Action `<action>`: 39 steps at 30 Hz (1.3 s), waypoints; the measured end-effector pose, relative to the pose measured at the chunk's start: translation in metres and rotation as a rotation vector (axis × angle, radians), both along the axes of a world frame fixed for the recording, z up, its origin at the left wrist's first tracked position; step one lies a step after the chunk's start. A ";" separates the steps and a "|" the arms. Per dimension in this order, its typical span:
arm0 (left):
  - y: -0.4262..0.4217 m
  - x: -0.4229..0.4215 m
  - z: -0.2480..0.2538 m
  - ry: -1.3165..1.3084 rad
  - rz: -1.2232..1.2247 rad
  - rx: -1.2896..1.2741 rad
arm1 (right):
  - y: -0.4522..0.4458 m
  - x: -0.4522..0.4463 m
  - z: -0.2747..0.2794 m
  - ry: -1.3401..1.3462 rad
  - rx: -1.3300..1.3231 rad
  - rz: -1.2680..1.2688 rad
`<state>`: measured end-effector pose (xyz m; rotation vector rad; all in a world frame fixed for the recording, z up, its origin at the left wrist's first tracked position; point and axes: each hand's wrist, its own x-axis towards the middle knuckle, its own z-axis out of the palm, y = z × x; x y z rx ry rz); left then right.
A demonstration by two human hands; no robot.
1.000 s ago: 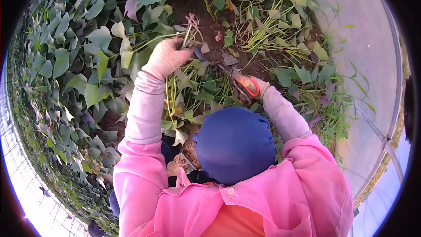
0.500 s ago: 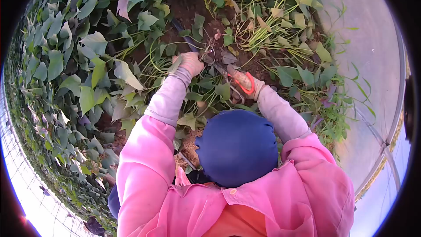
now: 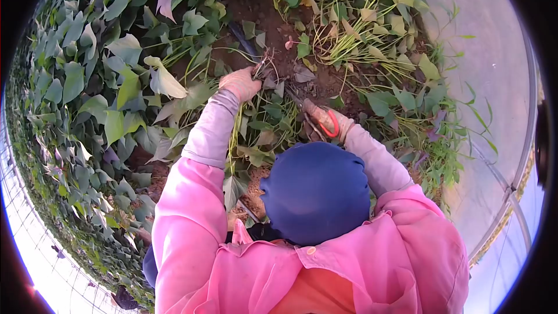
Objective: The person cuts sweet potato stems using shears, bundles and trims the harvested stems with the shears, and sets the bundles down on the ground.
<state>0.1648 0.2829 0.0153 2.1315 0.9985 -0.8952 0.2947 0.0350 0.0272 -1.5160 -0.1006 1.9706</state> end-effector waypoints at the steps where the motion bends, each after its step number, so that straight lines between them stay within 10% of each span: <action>1: -0.001 0.003 0.002 0.009 0.013 -0.004 | 0.001 0.000 0.000 0.001 0.001 0.003; 18: -0.036 0.007 0.007 0.070 -0.228 0.046 | 0.013 -0.007 -0.002 -0.172 0.073 0.037; 20: -0.022 -0.027 0.013 -0.249 0.187 -0.310 | 0.000 -0.004 -0.002 -0.125 0.099 -0.018; 22: 0.009 -0.082 -0.015 -0.128 0.094 -0.356 | -0.017 0.001 0.002 -0.091 0.113 -0.040; 23: 0.015 -0.093 0.036 -0.501 0.065 -0.203 | -0.023 0.005 0.004 -0.085 0.117 -0.031; 24: 0.022 -0.090 0.095 -0.157 0.129 -0.119 | -0.029 0.009 0.007 -0.079 0.120 -0.025; 25: 0.015 -0.120 0.108 -0.510 0.735 -0.318 | -0.032 0.013 0.011 -0.152 0.158 0.051; 30: 0.043 -0.225 0.128 -0.873 1.110 -0.345 | -0.006 0.024 0.043 -0.124 0.194 0.093; 39: -0.001 -0.081 0.062 -0.192 0.403 0.019 | 0.024 0.002 -0.011 -0.093 -0.033 0.195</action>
